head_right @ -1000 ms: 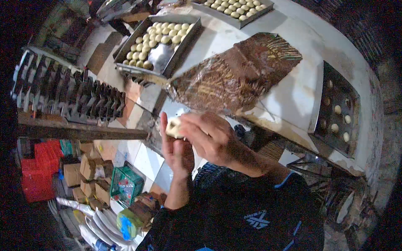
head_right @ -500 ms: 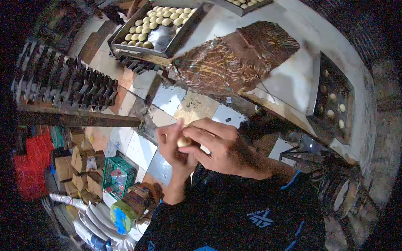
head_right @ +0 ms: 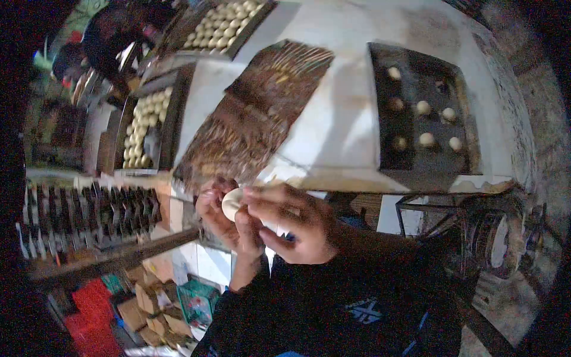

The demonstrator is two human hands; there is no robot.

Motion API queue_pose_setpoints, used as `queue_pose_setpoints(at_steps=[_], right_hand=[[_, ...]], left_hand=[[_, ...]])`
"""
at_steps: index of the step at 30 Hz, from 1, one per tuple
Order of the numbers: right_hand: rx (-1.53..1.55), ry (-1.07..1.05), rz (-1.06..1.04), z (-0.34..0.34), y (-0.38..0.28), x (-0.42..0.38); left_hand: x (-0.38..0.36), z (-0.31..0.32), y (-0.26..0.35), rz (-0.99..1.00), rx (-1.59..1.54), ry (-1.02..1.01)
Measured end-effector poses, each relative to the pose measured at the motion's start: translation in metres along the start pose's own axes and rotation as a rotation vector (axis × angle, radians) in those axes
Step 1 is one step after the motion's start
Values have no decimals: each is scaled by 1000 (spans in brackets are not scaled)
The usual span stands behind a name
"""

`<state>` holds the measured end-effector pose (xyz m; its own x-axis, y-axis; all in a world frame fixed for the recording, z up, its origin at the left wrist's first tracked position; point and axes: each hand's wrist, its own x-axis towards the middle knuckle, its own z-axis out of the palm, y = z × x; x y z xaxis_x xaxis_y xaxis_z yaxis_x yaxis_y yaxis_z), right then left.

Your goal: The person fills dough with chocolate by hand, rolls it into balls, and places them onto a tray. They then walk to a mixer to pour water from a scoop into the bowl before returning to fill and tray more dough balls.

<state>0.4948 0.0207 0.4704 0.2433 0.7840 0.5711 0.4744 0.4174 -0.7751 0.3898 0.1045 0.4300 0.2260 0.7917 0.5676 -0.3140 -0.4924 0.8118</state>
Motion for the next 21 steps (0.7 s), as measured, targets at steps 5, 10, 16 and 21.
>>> queue_pose_setpoints(at_steps=[5, 10, 16, 21], right_hand=[[195, 312, -138, -80, 57, -7], [-91, 71, 117, -162, 87, -18], [-550, 146, 155, -200, 105, -16], [-402, 151, 288, -219, 179, -53]], left_hand=[[26, 107, -31, -170, -330, -430], [47, 181, -59, -115, -127, -606], [-19, 232, -153, -393, 109, -747], [-31, 258, -184, -638, -8, -1076]])
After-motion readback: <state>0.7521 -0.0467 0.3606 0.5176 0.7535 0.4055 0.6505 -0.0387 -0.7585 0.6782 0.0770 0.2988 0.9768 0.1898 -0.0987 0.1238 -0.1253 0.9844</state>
